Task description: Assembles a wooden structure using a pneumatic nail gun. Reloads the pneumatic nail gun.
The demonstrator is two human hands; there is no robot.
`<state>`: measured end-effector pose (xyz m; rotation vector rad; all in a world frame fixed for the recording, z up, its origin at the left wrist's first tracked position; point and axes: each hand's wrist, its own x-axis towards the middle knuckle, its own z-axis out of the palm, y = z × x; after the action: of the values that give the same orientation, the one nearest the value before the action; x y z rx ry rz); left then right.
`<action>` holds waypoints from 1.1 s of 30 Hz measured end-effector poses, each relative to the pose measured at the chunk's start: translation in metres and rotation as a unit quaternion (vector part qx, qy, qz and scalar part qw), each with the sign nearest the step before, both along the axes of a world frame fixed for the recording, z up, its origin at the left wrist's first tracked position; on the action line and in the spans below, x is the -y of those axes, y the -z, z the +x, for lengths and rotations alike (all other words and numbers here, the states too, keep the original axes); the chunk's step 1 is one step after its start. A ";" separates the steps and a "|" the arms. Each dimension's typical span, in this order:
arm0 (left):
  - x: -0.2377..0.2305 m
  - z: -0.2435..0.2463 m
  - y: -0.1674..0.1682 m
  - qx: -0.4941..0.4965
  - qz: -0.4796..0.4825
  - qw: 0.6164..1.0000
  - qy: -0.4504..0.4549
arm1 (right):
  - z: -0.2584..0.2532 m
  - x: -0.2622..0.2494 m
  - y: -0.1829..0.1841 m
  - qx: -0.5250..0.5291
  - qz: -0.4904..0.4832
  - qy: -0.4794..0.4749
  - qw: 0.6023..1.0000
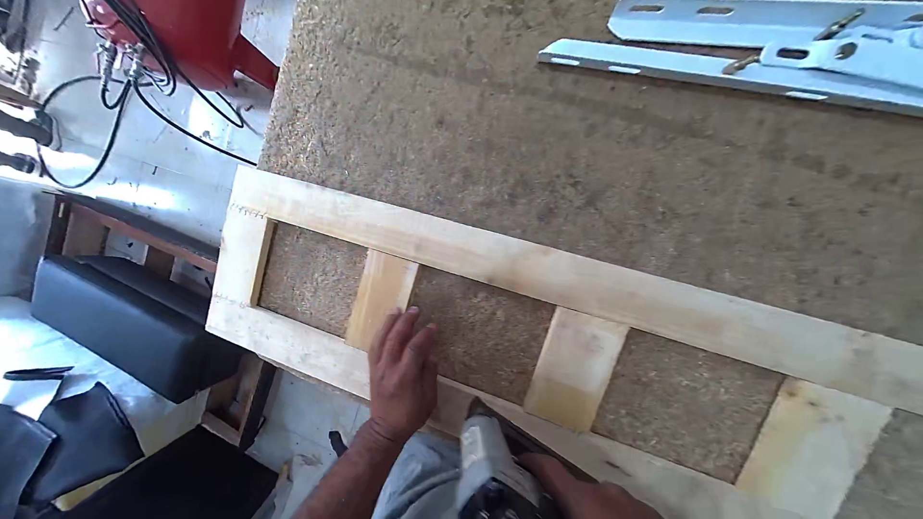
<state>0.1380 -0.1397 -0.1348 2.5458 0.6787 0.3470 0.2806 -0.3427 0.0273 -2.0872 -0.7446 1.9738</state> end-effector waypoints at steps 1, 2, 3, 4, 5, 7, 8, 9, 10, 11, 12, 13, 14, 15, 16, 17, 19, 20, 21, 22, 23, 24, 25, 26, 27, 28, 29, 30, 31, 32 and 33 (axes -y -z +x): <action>-0.027 -0.009 -0.006 0.000 -0.002 1.000 -0.003 | -0.009 -0.024 0.001 -0.008 0.000 0.006 1.000; -0.059 -0.018 -0.010 -0.010 0.001 1.000 -0.006 | -0.017 -0.048 0.002 -0.012 0.000 0.010 1.000; -0.093 -0.027 -0.014 -0.027 0.010 1.000 -0.005 | -0.024 -0.073 0.002 -0.014 -0.003 0.010 1.000; -0.127 -0.036 -0.016 -0.053 0.021 0.998 0.003 | -0.030 -0.096 0.003 -0.014 -0.006 0.004 1.000; -0.157 -0.041 -0.017 -0.076 0.033 0.996 0.012 | -0.034 -0.117 0.006 -0.014 -0.006 -0.007 1.000; -0.198 -0.047 -0.009 -0.095 0.056 0.993 0.032 | -0.043 -0.151 0.014 -0.010 0.003 -0.024 1.000; -0.208 -0.047 -0.004 -0.098 0.061 0.992 0.046 | -0.047 -0.163 0.018 -0.008 0.007 -0.028 1.000; -0.211 -0.045 0.001 -0.102 0.060 0.991 0.058 | -0.050 -0.174 0.021 -0.007 0.008 -0.034 0.999; -0.211 -0.042 0.006 -0.110 0.065 0.990 0.063 | -0.052 -0.183 0.024 -0.007 0.005 -0.039 0.999; -0.210 -0.039 0.010 -0.123 0.073 0.988 0.060 | -0.054 -0.190 0.026 -0.008 0.000 -0.042 0.999; -0.209 -0.037 0.013 -0.135 0.075 0.987 0.054 | -0.056 -0.195 0.029 -0.006 -0.007 -0.043 0.999; -0.209 -0.036 0.015 -0.139 0.072 0.987 0.047 | -0.056 -0.199 0.031 -0.004 -0.014 -0.043 0.999; -0.209 -0.036 0.015 -0.139 0.066 0.987 0.045 | -0.057 -0.202 0.032 -0.003 -0.021 -0.043 0.999; -0.209 -0.037 0.015 -0.140 0.064 0.987 0.044 | -0.057 -0.204 0.033 -0.001 -0.024 -0.044 0.999; -0.210 -0.037 0.015 -0.142 0.064 0.987 0.043 | -0.058 -0.206 0.034 -0.001 -0.027 -0.043 0.999; -0.210 -0.038 0.016 -0.143 0.067 0.987 0.044 | -0.058 -0.209 0.034 -0.001 -0.029 -0.040 0.999; -0.209 -0.038 0.016 -0.141 0.070 0.986 0.045 | -0.057 -0.213 0.032 -0.003 -0.041 -0.038 0.998; -0.209 -0.038 0.016 -0.139 0.073 0.987 0.045 | -0.056 -0.214 0.031 -0.004 -0.050 -0.037 0.998; -0.209 -0.038 0.017 -0.136 0.076 0.987 0.045 | -0.057 -0.214 0.031 -0.001 -0.057 -0.034 0.998; -0.209 -0.038 0.018 -0.135 0.076 0.987 0.045 | -0.058 -0.213 0.030 0.000 -0.066 -0.031 0.997; -0.209 -0.038 0.017 -0.137 0.076 0.987 0.044 | -0.057 -0.212 0.029 -0.005 -0.076 -0.031 0.997; -0.209 -0.039 0.017 -0.138 0.075 0.987 0.044 | -0.057 -0.211 0.028 -0.010 -0.083 -0.030 0.996; -0.209 -0.038 0.017 -0.136 0.075 0.987 0.045 | -0.056 -0.209 0.028 -0.015 -0.084 -0.028 0.996; -0.210 -0.039 0.017 -0.132 0.075 0.987 0.048 | -0.055 -0.207 0.029 -0.017 -0.086 -0.028 0.996; -0.210 -0.038 0.017 -0.133 0.073 0.987 0.050 | -0.055 -0.205 0.029 -0.016 -0.089 -0.030 0.995; -0.210 -0.038 0.016 -0.136 0.072 0.987 0.051 | -0.055 -0.203 0.028 -0.015 -0.095 -0.032 0.995; -0.210 -0.038 0.017 -0.138 0.073 0.986 0.052 | -0.054 -0.201 0.028 -0.013 -0.097 -0.033 0.995; -0.210 -0.038 0.017 -0.139 0.074 0.986 0.052 | -0.054 -0.199 0.028 -0.013 -0.099 -0.034 0.994; -0.210 -0.038 0.017 -0.142 0.075 0.986 0.053 | -0.053 -0.197 0.028 -0.015 -0.099 -0.033 0.994; -0.210 -0.038 0.016 -0.144 0.076 0.985 0.054 | -0.053 -0.194 0.028 -0.017 -0.096 -0.031 0.995; -0.211 -0.038 0.017 -0.146 0.076 0.985 0.055 | -0.052 -0.192 0.029 -0.018 -0.097 -0.033 0.995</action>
<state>0.0997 0.0708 -0.1514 2.7986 0.6326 -0.0144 0.2288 -0.1503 -0.0014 -2.1499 -0.6465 2.1947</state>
